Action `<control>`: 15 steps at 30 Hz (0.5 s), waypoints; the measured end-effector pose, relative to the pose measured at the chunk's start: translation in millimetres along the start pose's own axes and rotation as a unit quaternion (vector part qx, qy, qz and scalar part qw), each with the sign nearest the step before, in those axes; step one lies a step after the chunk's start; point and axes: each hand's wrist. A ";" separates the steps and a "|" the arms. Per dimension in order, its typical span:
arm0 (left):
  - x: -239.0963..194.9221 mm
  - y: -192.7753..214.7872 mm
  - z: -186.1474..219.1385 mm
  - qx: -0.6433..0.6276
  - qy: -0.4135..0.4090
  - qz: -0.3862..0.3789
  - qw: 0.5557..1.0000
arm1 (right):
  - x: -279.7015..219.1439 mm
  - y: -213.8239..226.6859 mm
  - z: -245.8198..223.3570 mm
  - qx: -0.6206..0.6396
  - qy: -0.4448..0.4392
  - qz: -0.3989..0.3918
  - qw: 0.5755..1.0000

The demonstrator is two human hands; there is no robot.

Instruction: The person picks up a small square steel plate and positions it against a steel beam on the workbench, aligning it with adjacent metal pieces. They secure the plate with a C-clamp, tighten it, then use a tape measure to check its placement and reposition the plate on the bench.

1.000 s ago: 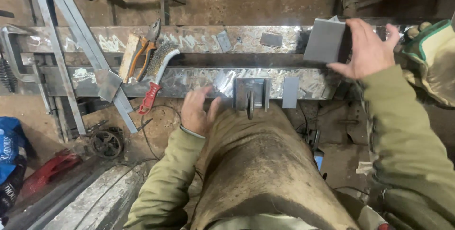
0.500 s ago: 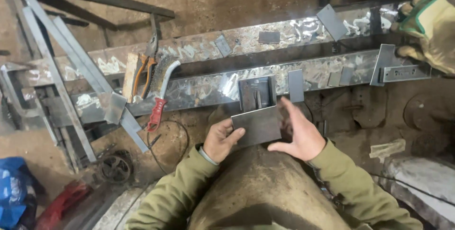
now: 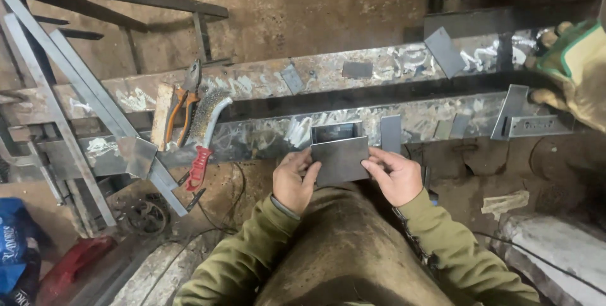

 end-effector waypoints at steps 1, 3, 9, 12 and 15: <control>3.2 -1.0 3.0 0.001 0.002 0.002 1.000 | 4.0 1.6 -1.4 0.001 0.000 -0.003 1.000; 5.9 -1.8 8.2 0.032 0.045 0.011 0.998 | 8.4 2.9 -4.1 -0.019 -0.026 -0.009 0.999; 9.9 -6.1 1.2 0.042 0.035 0.015 0.998 | 14.4 3.5 0.2 0.018 -0.054 -0.028 0.998; 13.4 -3.5 7.9 0.044 0.043 0.008 0.998 | 15.9 4.1 0.7 -0.006 -0.052 -0.030 0.998; 15.4 -4.0 8.7 0.043 0.032 0.009 0.998 | 16.9 4.2 0.3 0.005 -0.067 -0.033 0.997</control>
Point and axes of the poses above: each hand's wrist, its own x-axis towards the middle knuckle, its own y-axis out of the back of the hand, z = x × y, and after that the axes turned 4 degrees about -z, right-handed
